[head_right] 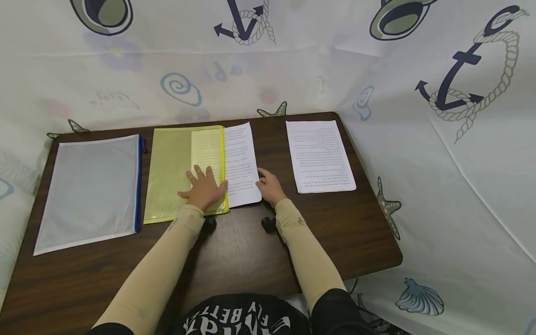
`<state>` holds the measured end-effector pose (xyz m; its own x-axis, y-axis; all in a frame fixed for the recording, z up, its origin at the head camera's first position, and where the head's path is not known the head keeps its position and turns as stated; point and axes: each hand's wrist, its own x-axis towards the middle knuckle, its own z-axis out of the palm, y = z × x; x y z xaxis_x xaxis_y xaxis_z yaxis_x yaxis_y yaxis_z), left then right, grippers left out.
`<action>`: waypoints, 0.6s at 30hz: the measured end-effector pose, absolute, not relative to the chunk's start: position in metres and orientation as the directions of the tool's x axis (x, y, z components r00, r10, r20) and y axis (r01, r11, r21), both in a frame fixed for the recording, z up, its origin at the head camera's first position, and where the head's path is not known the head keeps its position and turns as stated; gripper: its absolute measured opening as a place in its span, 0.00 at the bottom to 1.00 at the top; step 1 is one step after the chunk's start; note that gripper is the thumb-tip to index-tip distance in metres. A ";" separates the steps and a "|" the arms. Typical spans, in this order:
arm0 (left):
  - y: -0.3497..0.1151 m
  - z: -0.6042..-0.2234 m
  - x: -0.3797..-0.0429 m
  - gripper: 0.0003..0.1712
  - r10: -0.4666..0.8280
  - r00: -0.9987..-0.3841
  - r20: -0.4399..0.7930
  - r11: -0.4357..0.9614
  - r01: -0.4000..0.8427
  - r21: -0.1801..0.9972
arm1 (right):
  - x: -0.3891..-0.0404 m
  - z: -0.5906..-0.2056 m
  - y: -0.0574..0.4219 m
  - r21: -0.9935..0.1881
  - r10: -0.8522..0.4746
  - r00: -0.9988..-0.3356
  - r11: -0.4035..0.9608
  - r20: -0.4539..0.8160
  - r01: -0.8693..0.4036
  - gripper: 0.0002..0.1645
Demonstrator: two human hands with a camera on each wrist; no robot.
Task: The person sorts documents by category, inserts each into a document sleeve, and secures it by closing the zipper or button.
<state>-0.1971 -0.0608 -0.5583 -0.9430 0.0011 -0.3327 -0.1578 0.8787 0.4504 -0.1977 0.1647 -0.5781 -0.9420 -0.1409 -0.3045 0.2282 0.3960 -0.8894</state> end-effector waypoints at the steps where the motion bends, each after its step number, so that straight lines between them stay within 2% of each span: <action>1: -0.061 -0.559 -0.197 0.51 0.001 -0.943 -0.332 0.879 -0.157 0.451 | -0.198 -0.578 0.165 -0.889 -0.142 -0.941 0.397 -0.307 0.230 0.35; 18: -0.062 -0.561 -0.198 0.50 0.005 -0.945 -0.328 0.884 -0.149 0.443 | -0.198 -0.575 0.162 -0.891 -0.134 -0.944 0.392 -0.301 0.228 0.34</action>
<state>-0.1981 -0.0618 -0.5607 -0.9446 0.0047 -0.3280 -0.1493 0.8842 0.4426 -0.1984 0.1617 -0.5754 -0.9441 -0.1343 -0.3011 0.2285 0.3918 -0.8912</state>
